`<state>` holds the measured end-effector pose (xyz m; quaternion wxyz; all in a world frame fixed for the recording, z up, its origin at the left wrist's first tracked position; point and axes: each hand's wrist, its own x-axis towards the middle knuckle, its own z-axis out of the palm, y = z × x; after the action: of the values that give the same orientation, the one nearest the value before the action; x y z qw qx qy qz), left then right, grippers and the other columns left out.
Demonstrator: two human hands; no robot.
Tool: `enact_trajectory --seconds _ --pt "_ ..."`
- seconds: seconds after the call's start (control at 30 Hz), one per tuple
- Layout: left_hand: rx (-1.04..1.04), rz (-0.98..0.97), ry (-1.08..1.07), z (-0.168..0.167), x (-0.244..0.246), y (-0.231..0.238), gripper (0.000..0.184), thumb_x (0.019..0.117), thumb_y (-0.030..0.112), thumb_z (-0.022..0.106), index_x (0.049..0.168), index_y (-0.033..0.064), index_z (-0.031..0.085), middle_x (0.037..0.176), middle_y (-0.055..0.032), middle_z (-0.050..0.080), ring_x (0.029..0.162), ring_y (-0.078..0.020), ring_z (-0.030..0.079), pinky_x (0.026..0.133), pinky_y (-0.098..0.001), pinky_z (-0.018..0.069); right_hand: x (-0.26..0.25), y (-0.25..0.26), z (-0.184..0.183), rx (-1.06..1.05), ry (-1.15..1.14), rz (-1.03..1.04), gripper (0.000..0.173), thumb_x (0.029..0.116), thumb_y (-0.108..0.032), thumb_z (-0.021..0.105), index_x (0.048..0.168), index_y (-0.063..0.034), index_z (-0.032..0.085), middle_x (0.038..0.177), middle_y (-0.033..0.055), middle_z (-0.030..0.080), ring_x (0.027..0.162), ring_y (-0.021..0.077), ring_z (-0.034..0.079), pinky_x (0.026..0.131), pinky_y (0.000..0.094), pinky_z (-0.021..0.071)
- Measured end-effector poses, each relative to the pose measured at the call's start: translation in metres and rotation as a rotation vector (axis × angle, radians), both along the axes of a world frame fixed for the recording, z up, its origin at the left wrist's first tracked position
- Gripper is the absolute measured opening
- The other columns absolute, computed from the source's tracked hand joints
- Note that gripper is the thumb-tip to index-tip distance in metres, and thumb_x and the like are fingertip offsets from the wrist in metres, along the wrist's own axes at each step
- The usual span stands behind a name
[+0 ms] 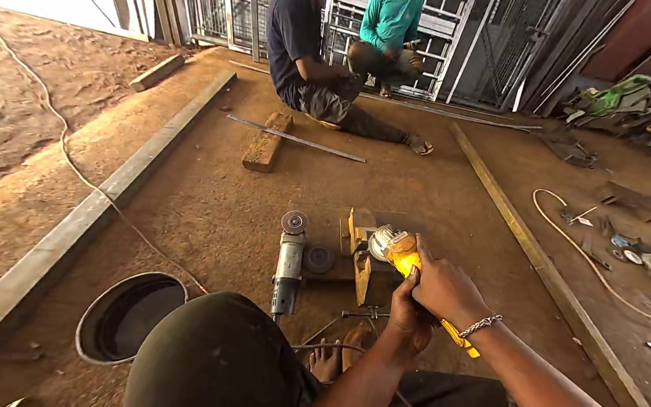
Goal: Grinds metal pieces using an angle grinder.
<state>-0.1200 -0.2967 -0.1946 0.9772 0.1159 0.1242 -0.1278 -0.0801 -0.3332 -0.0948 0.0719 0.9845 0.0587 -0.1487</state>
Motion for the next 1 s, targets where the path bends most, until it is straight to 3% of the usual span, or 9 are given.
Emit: enact_trajectory --seconds 0.1,0.17,0.3,0.4,0.57,0.67,0.87,1.0 --pt "-0.049 -0.041 0.054 0.008 0.001 0.003 0.048 0.1085 0.050 0.033 0.110 0.0128 0.064 0.091 -0.0088 0.071 0.083 -0.0209 0.072 0.072 -0.0411 0.0601 -0.005 0.009 0.004 -0.047 -0.021 -0.075 0.096 0.0911 -0.028 0.066 0.167 -0.0119 0.009 0.100 0.0167 0.071 0.099 0.0347 0.071 0.081 0.0512 0.0577" --pt "-0.017 -0.015 0.071 0.018 -0.001 0.003 0.048 0.1097 0.048 0.030 0.110 0.0143 0.063 0.091 -0.0065 0.070 0.083 -0.0184 0.071 0.073 -0.0385 0.0591 -0.004 0.007 0.003 -0.044 -0.033 -0.051 0.097 0.0895 -0.027 0.067 0.167 -0.0115 0.010 0.098 0.0164 0.071 0.096 0.0348 0.071 0.079 0.0507 0.0578" --pt "0.039 0.036 0.075 0.018 0.000 0.003 0.045 0.1097 0.045 0.032 0.108 0.0138 0.064 0.088 -0.0070 0.070 0.080 -0.0191 0.070 0.070 -0.0393 0.0592 0.000 0.003 0.001 -0.007 -0.017 -0.009 0.101 0.0872 -0.026 0.069 0.168 -0.0155 0.009 0.096 0.0182 0.071 0.094 0.0378 0.071 0.079 0.0530 0.0569" --pt "-0.033 0.004 0.063 0.011 0.004 0.004 0.048 0.1081 0.051 0.033 0.110 0.0147 0.064 0.092 -0.0068 0.071 0.083 -0.0186 0.071 0.072 -0.0384 0.0600 -0.001 0.013 0.001 -0.062 -0.039 -0.046 0.097 0.0915 -0.027 0.066 0.167 -0.0110 0.007 0.098 0.0168 0.071 0.098 0.0347 0.071 0.081 0.0504 0.0572" --pt "-0.017 0.100 0.039 0.008 0.006 0.006 0.043 0.1070 0.046 0.035 0.108 0.0153 0.064 0.090 -0.0051 0.070 0.083 -0.0162 0.071 0.071 -0.0356 0.0591 0.003 0.015 -0.008 -0.046 -0.077 0.029 0.099 0.0871 -0.026 0.068 0.168 -0.0166 0.011 0.090 0.0146 0.070 0.089 0.0344 0.071 0.074 0.0513 0.0569" --pt "-0.049 0.061 0.058 0.011 0.005 0.010 0.044 0.1072 0.047 0.034 0.110 0.0164 0.065 0.092 -0.0051 0.071 0.083 -0.0159 0.071 0.071 -0.0353 0.0596 0.000 0.021 -0.009 -0.080 -0.105 -0.004 0.094 0.0921 -0.028 0.065 0.167 -0.0130 0.010 0.094 0.0154 0.070 0.095 0.0349 0.071 0.078 0.0495 0.0573" --pt "-0.028 0.081 0.027 0.000 0.008 0.009 0.040 0.1045 0.043 0.036 0.108 0.0154 0.065 0.092 -0.0054 0.070 0.084 -0.0159 0.070 0.072 -0.0362 0.0588 0.003 0.014 -0.020 -0.063 -0.111 0.028 0.101 0.0872 -0.025 0.069 0.168 -0.0178 0.009 0.094 0.0172 0.069 0.091 0.0349 0.071 0.074 0.0497 0.0573" --pt "-0.042 0.073 0.009 0.000 0.006 0.010 0.039 0.1002 0.047 0.041 0.108 0.0183 0.067 0.091 -0.0034 0.071 0.081 -0.0137 0.071 0.070 -0.0335 0.0589 -0.003 0.022 -0.028 -0.119 -0.167 -0.031 0.095 0.0948 -0.029 0.063 0.168 -0.0171 0.003 0.103 0.0215 0.064 0.091 0.0362 0.070 0.074 0.0481 0.0583"
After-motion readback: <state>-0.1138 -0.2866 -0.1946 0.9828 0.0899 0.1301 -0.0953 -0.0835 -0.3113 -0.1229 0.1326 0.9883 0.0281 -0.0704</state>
